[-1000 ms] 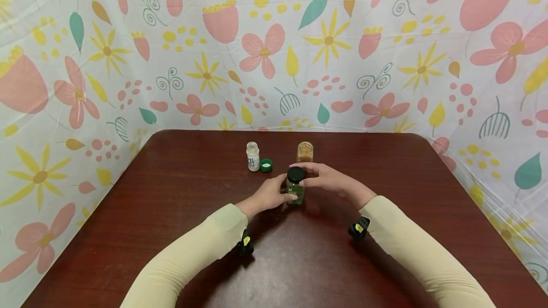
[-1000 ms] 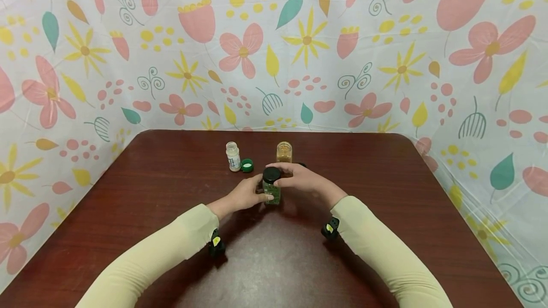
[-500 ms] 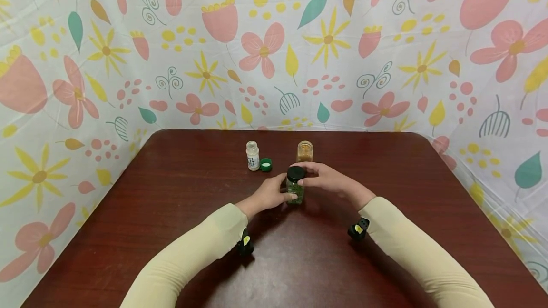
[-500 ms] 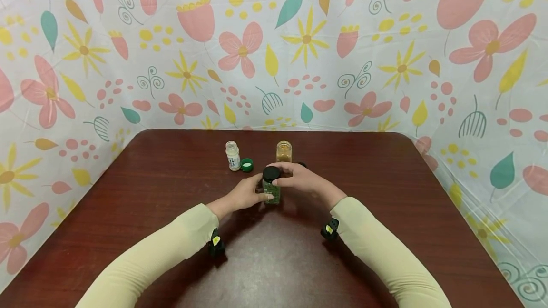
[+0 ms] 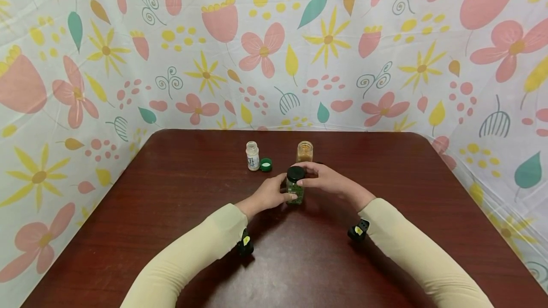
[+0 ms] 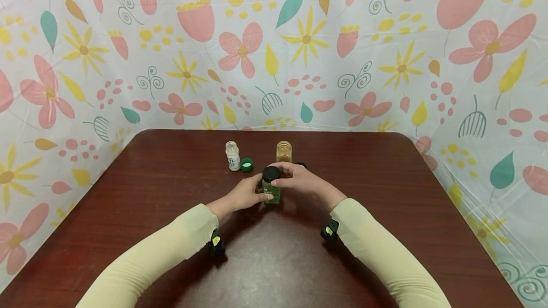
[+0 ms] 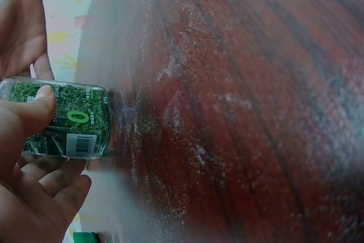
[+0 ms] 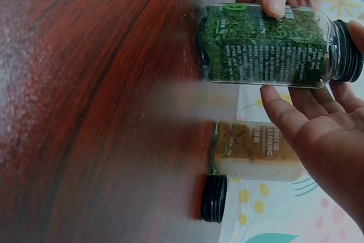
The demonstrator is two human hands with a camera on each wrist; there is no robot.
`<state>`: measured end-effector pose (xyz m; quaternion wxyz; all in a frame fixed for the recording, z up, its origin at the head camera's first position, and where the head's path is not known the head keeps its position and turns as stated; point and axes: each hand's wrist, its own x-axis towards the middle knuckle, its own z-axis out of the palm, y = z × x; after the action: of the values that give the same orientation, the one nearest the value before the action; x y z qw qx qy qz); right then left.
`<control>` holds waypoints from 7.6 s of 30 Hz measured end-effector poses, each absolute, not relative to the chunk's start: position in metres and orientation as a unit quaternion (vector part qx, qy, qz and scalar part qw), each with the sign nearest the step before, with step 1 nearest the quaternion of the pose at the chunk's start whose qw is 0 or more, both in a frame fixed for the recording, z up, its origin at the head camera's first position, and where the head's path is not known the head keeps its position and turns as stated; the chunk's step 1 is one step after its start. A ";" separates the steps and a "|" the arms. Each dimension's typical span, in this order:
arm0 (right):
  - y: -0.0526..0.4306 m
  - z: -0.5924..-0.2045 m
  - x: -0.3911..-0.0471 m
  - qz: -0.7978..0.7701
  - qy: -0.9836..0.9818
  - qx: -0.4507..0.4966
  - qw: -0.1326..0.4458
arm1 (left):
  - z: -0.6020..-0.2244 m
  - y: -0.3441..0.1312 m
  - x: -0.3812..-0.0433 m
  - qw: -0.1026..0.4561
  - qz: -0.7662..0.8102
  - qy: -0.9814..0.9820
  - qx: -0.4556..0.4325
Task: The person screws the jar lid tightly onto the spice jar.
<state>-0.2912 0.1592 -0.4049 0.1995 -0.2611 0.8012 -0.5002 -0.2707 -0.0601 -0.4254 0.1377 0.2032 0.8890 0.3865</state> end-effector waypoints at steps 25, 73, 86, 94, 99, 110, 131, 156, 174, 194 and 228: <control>0.151 -0.406 -0.286 -0.496 0.815 -0.246 0.170 | -0.426 -0.062 -0.271 0.136 0.386 0.887 0.214; 0.159 -0.404 -0.292 -0.551 0.759 -0.233 0.255 | -0.427 -0.060 -0.271 0.136 0.390 0.887 0.208; 0.156 -0.406 -0.288 -0.540 0.775 -0.235 0.230 | -0.429 -0.060 -0.270 0.130 0.389 0.888 0.208; 0.153 -0.404 -0.286 -0.532 0.788 -0.227 0.211 | -0.428 -0.061 -0.271 0.131 0.394 0.884 0.215; 0.152 -0.405 -0.286 -0.527 0.794 -0.225 0.202 | -0.427 -0.061 -0.272 0.130 0.394 0.884 0.218; 0.149 -0.413 -0.286 -0.523 0.804 -0.218 0.179 | -0.428 -0.061 -0.271 0.131 0.389 0.886 0.215; 0.159 -0.399 -0.293 -0.550 0.743 -0.238 0.299 | -0.430 -0.060 -0.272 0.130 0.381 0.889 0.219; 0.157 -0.401 -0.290 -0.524 0.780 -0.239 0.245 | -0.427 -0.060 -0.271 0.134 0.381 0.890 0.212; 0.148 -0.406 -0.284 -0.512 0.807 -0.231 0.184 | -0.427 -0.061 -0.271 0.138 0.381 0.889 0.213; 0.148 -0.407 -0.281 -0.502 0.811 -0.262 0.147 | -0.428 -0.060 -0.272 0.130 0.377 0.891 0.215; 0.157 -0.399 -0.294 -0.510 0.784 -0.254 0.246 | -0.428 -0.061 -0.271 0.128 0.373 0.891 0.225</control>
<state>-0.2938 0.1574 -0.3988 0.2465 -0.2536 0.7843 -0.5097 -0.2706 -0.0607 -0.4277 0.1281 0.2246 0.8910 0.3733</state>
